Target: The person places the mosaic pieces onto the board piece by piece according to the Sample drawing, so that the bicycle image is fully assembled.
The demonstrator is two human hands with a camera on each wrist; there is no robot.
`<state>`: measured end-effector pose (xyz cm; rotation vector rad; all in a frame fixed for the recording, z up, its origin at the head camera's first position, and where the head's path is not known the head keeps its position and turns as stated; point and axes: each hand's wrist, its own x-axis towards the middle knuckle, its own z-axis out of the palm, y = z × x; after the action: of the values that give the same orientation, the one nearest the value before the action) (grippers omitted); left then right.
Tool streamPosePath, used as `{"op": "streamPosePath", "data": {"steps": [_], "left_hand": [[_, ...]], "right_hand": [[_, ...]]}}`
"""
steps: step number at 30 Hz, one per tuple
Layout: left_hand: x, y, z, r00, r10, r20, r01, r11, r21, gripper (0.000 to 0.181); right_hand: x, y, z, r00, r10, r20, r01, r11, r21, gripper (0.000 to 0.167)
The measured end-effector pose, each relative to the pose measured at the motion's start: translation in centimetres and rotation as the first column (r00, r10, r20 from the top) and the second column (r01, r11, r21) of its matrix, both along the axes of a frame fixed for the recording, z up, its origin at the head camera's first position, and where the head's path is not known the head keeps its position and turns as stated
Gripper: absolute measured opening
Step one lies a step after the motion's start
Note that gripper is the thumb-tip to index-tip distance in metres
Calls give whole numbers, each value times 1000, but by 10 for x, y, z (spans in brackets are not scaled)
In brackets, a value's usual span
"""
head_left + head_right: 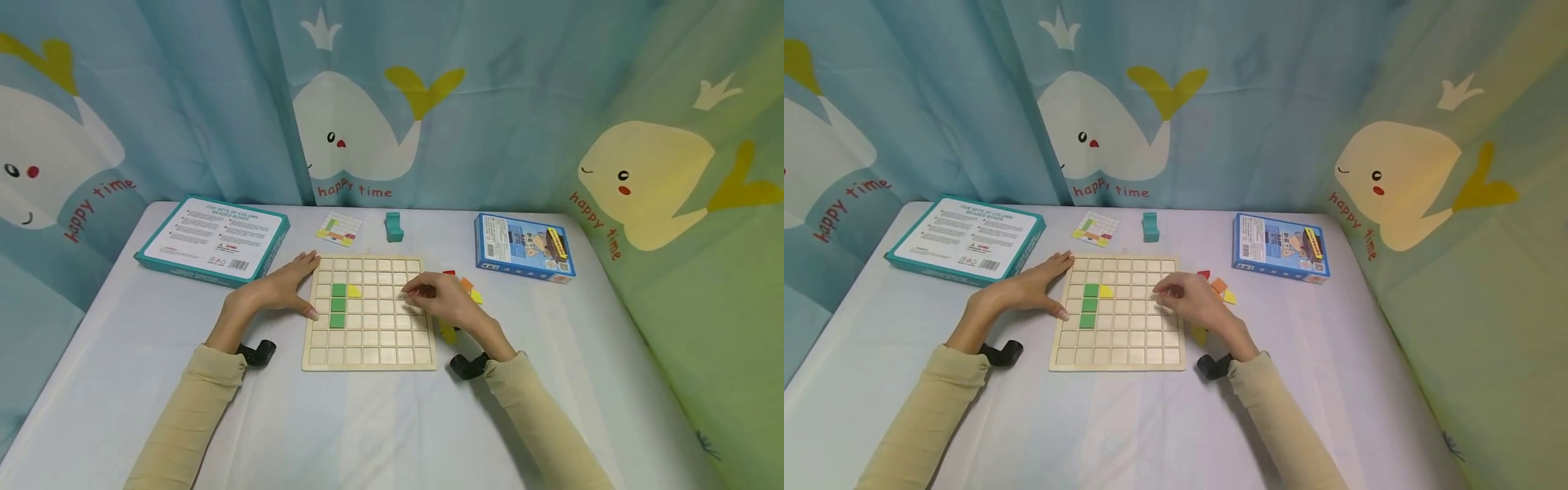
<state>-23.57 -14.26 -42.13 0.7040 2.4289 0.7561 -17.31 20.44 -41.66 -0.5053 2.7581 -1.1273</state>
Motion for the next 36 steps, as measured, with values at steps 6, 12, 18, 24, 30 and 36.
{"op": "streamPosePath", "data": {"steps": [6,12,18,24,30,36], "left_hand": [[1,0,0,1000,2,0,-2,1000,-3,118],[1,-1,0,1000,15,1,-15,1000,-5,118],[1,-1,-1,1000,19,4,-19,1000,-9,118],[-1,-1,-2,1000,17,8,-17,1000,-9,119],[0,-1,-1,1000,10,3,-10,1000,-9,119],[0,-1,1,1000,9,4,-9,1000,-11,119]], "right_hand": [[-9,24,3,997,-81,-16,82,995,54,16],[-22,41,2,992,-127,6,126,988,93,20],[-32,48,-2,985,-151,79,140,982,126,28],[-38,47,-7,981,-154,116,135,978,160,27],[-38,46,-8,983,-159,97,144,978,150,19],[-34,44,-6,983,-165,79,155,981,114,13]]}}
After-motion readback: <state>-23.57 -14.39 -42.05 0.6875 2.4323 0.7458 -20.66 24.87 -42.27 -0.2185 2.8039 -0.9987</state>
